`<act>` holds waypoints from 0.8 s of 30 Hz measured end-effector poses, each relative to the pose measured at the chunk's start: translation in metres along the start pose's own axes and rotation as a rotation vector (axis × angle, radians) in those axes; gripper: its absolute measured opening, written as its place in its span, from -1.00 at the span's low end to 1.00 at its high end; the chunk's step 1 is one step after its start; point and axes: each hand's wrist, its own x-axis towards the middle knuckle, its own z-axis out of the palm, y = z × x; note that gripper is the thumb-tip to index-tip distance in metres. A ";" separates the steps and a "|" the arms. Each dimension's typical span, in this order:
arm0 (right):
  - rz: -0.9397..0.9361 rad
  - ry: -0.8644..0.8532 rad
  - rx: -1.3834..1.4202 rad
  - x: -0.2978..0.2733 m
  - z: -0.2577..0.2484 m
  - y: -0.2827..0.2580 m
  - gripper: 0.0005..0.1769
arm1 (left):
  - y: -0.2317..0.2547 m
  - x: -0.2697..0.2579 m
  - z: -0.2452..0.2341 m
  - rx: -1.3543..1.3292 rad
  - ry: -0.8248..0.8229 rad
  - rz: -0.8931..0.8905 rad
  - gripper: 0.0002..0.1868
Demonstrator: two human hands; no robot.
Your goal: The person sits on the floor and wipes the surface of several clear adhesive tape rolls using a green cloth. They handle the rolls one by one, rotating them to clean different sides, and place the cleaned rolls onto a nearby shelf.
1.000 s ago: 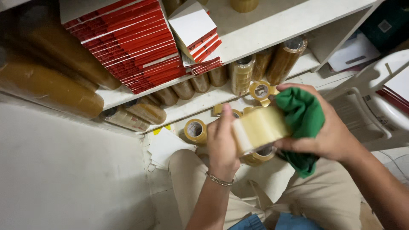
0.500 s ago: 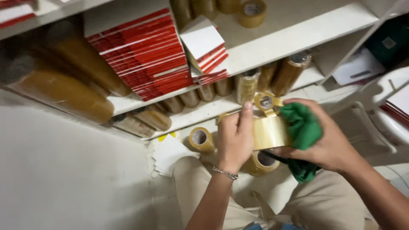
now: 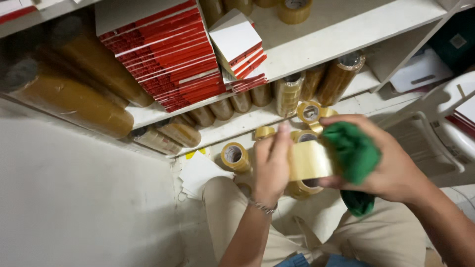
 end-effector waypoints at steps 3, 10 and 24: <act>-0.005 0.035 0.086 0.003 -0.008 0.010 0.00 | 0.001 0.005 0.003 -0.228 0.044 -0.290 -0.52; 0.005 -0.048 -0.158 0.014 -0.002 -0.022 0.02 | 0.061 -0.005 -0.003 0.523 -0.299 0.175 -0.22; -0.004 -0.045 0.066 0.015 -0.012 -0.015 0.10 | 0.022 -0.007 -0.009 0.066 0.009 0.032 -0.38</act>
